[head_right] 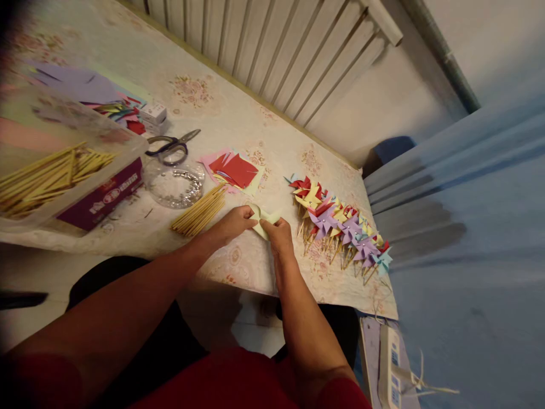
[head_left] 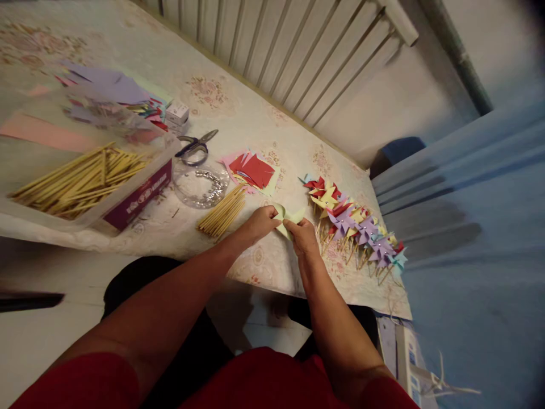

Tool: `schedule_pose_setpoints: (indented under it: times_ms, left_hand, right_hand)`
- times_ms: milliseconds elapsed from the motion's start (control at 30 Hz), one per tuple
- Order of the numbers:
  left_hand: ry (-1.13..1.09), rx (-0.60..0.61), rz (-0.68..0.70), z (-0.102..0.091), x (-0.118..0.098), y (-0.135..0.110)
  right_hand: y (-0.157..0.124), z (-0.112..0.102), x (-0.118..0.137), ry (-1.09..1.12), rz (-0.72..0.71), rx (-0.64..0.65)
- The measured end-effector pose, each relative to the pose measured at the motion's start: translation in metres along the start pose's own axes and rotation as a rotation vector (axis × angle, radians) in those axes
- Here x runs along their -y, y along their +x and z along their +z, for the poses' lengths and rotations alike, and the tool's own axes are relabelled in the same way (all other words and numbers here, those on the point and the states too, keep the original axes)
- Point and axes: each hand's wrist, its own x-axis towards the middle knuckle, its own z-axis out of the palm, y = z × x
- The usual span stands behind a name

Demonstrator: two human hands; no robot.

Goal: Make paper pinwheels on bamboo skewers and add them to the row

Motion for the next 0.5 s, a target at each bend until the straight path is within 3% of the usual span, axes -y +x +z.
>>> schedule_pose_setpoints:
  times_ms: [200, 333, 500]
  left_hand:
    - [-0.072, 0.044, -0.117, 0.0007, -0.0072, -0.0057]
    - [-0.111, 0.059, -0.108, 0.0008, -0.0078, -0.0057]
    - [-0.123, 0.179, -0.049, -0.0047, -0.0069, -0.0109]
  right_hand:
    - [-0.0004, -0.0043, -0.0046, -0.005, -0.008, -0.003]
    - [-0.0028, -0.0027, -0.0026, 0.015, -0.003, -0.004]
    - [-0.0078, -0.0085, 0.0049, 0.091, -0.033, 0.018]
